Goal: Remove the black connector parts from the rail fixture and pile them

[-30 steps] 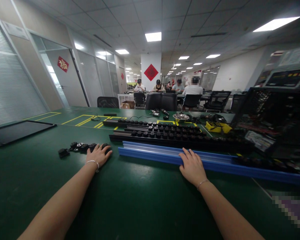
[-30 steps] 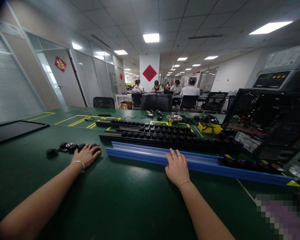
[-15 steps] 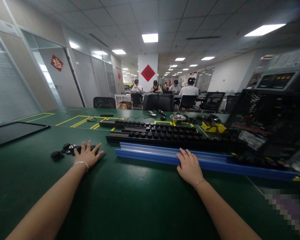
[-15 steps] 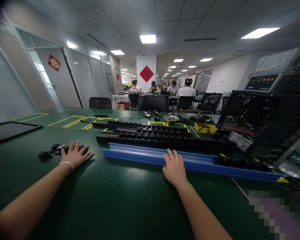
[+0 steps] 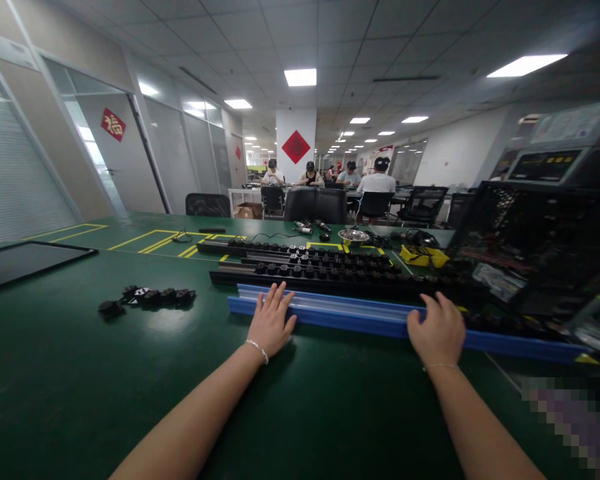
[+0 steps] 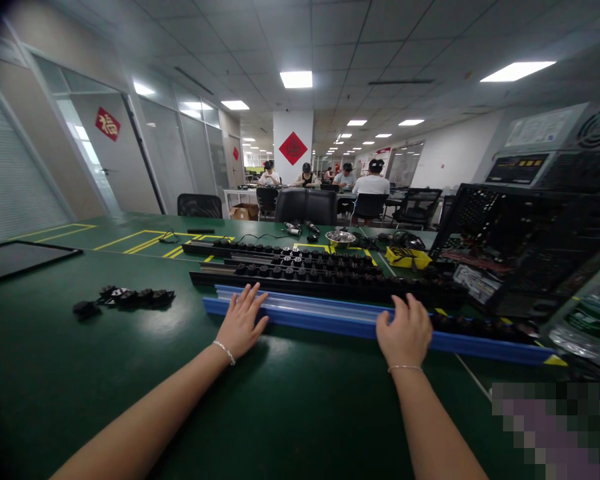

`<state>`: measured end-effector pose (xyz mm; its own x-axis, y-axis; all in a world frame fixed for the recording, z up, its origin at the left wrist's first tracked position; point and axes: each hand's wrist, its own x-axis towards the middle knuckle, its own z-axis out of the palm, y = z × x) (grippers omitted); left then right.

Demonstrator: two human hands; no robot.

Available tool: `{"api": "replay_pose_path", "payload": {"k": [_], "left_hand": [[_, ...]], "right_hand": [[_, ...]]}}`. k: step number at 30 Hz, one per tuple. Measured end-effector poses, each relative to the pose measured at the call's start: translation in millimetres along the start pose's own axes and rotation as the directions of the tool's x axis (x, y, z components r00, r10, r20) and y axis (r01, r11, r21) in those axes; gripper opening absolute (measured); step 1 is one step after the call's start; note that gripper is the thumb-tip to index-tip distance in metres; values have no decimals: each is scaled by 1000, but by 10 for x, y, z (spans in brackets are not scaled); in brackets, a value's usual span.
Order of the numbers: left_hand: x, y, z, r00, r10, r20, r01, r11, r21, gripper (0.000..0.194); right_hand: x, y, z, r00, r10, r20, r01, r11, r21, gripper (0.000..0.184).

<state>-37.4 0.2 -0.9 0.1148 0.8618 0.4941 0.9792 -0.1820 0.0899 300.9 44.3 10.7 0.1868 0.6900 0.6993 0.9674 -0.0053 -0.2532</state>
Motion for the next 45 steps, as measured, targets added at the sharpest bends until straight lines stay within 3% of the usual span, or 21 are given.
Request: {"api": "replay_pose_path", "payload": {"k": [2, 5, 8, 13, 18, 22, 45], "left_hand": [[-57, 3, -11, 1000, -8, -18, 9, 999, 46, 52], [-131, -45, -26, 997, -40, -67, 46, 995, 90, 53], [-174, -59, -26, 997, -9, -83, 16, 996, 92, 53], [-183, -15, -15, 999, 49, -24, -47, 996, 75, 52], [-173, -15, -17, 999, 45, 26, -46, 998, 53, 53], [-168, -20, -22, 998, 45, 43, -46, 998, 37, 52], [-156, 5, -28, 999, 29, 38, -30, 999, 31, 47]], "right_hand": [[48, 262, 0, 990, 108, -96, -113, 992, -56, 53], [76, 539, 61, 969, 221, -111, -230, 969, -86, 56], [88, 638, 116, 960, 271, -67, -276, 957, -84, 53], [107, 585, 67, 955, 297, 10, -296, 953, -71, 53], [109, 478, -6, 933, 358, 27, -356, 932, -63, 49], [102, 437, -13, 940, 339, 28, -336, 939, -65, 45], [72, 321, 5, 941, 338, 29, -337, 941, -25, 43]]}}
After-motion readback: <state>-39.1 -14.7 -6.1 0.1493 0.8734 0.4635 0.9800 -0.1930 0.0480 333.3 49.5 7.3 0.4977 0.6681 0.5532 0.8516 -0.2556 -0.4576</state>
